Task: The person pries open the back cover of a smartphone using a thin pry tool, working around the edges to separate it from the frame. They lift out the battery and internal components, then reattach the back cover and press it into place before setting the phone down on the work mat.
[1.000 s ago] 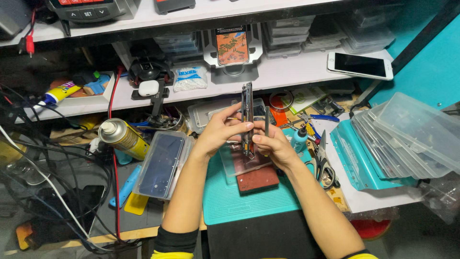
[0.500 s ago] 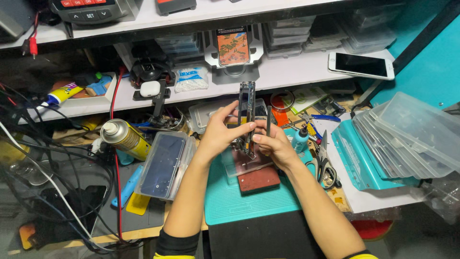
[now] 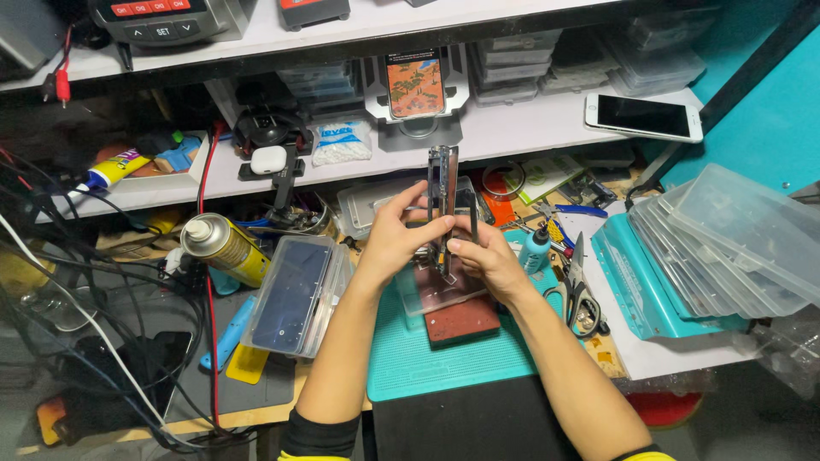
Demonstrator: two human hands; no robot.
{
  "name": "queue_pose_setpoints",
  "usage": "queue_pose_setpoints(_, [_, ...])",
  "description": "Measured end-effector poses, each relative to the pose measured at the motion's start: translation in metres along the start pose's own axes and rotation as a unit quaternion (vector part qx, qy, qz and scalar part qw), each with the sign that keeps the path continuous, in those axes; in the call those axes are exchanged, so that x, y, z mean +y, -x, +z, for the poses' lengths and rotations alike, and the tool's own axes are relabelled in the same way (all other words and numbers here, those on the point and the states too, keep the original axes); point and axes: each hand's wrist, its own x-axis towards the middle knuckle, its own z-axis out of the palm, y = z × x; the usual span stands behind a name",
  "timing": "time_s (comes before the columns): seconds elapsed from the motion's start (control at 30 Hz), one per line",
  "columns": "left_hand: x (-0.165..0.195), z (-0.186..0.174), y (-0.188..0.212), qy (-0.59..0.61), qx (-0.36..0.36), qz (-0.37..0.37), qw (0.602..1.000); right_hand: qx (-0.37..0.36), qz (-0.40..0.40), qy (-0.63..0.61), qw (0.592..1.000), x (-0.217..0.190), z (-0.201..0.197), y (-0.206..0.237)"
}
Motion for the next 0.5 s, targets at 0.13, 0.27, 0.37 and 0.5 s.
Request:
queue_pose_setpoints(0.13, [-0.004, 0.000, -0.001, -0.016, 0.001, 0.005, 1.000, -0.015, -0.012, 0.005, 1.000, -0.006, 0.003, 0.002])
queue_pose_setpoints(0.27, [-0.003, 0.001, 0.000, -0.035, 0.008, 0.034, 0.999, 0.003, -0.012, 0.003, 1.000, -0.011, 0.005, 0.002])
queue_pose_setpoints(0.37, [0.000, 0.001, 0.002, -0.048, 0.017, 0.037, 0.998, 0.003, -0.017, 0.001, 1.000, -0.012, 0.006, 0.002])
queue_pose_setpoints(0.5, [0.001, 0.001, 0.004, -0.064, 0.026, 0.044, 0.997, -0.007, -0.020, -0.002, 1.000, -0.009, 0.004, 0.002])
